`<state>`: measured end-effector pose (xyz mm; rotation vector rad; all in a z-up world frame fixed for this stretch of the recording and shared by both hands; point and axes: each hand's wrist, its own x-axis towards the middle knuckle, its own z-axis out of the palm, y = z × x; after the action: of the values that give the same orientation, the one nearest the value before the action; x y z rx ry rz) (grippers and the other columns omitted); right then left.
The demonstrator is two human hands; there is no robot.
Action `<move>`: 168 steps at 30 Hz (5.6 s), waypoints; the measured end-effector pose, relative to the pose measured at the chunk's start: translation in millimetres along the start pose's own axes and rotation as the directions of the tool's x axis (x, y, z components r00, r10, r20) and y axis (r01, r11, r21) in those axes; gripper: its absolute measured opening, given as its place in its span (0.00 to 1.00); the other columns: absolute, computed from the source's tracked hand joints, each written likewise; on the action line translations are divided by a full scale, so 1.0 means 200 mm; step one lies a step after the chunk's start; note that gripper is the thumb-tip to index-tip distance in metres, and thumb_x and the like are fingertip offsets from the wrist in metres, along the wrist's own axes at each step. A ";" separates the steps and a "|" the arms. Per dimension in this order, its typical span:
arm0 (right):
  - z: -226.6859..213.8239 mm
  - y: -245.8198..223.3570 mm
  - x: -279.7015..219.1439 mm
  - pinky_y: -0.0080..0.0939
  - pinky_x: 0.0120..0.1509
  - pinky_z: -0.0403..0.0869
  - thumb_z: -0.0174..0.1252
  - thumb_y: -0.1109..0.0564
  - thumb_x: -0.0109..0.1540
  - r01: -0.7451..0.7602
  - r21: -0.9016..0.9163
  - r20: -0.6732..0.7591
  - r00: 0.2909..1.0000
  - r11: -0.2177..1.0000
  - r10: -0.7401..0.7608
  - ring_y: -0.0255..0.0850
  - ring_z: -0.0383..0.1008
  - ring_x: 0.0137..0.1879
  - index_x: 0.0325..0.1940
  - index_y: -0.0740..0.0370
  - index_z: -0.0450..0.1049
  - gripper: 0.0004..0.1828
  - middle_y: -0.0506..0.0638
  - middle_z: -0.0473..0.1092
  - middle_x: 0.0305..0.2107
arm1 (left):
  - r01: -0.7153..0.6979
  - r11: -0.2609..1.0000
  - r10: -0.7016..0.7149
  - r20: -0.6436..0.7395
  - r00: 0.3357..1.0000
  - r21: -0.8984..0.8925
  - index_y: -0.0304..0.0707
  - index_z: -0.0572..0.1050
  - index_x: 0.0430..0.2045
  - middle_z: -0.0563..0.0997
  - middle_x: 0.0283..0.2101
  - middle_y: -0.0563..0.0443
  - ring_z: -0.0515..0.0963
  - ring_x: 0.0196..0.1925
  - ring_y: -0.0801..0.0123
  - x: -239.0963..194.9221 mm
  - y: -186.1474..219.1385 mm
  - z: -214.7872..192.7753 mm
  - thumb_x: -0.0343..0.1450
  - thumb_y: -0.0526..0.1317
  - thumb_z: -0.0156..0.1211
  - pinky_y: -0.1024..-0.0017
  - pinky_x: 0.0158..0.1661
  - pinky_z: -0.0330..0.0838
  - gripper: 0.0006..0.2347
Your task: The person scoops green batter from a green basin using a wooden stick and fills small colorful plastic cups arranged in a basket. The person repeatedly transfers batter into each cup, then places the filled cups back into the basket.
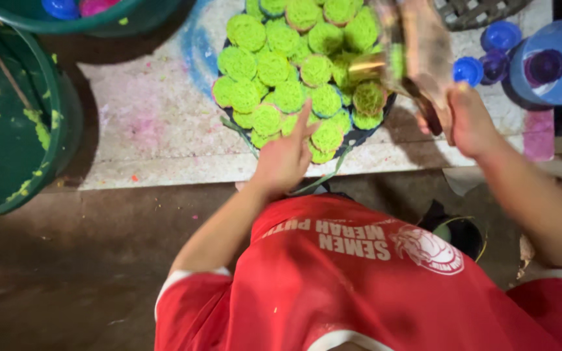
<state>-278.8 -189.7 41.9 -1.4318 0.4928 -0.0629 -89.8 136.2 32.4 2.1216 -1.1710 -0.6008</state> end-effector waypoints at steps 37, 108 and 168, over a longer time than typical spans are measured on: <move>1.78 -0.76 2.13 0.55 0.66 0.71 0.73 0.50 0.58 0.536 -0.801 0.323 0.762 0.266 -0.561 0.60 0.68 0.63 0.59 0.58 0.75 0.28 0.61 0.66 0.56 | 0.021 0.977 0.050 -0.324 0.945 0.213 0.43 0.78 0.50 0.84 0.38 0.42 0.83 0.41 0.50 0.17 -1.01 -2.06 0.69 0.40 0.59 0.57 0.41 0.76 0.14; 0.87 -0.23 0.77 0.52 0.47 0.74 0.66 0.58 0.61 0.289 -0.776 -0.023 0.875 0.560 -0.484 0.57 0.77 0.41 0.49 0.65 0.77 0.14 0.62 0.73 0.38 | -0.132 0.990 0.133 -0.011 0.991 0.053 0.44 0.72 0.52 0.79 0.51 0.40 0.79 0.55 0.48 0.48 -0.30 -0.69 0.64 0.37 0.69 0.59 0.53 0.74 0.21; 2.07 -0.68 3.16 0.56 0.67 0.69 0.71 0.48 0.52 0.414 -0.889 0.386 0.907 0.193 -0.169 0.62 0.69 0.62 0.68 0.45 0.69 0.40 0.57 0.70 0.60 | 0.242 0.661 -0.468 0.137 0.873 0.710 0.59 0.69 0.63 0.59 0.72 0.38 0.69 0.67 0.41 1.47 -2.04 -1.86 0.63 0.40 0.73 0.53 0.60 0.70 0.31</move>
<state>473.5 -34.8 13.2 -2.7773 -0.0247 0.1152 531.9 161.2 -25.8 3.0363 -1.2680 -0.7937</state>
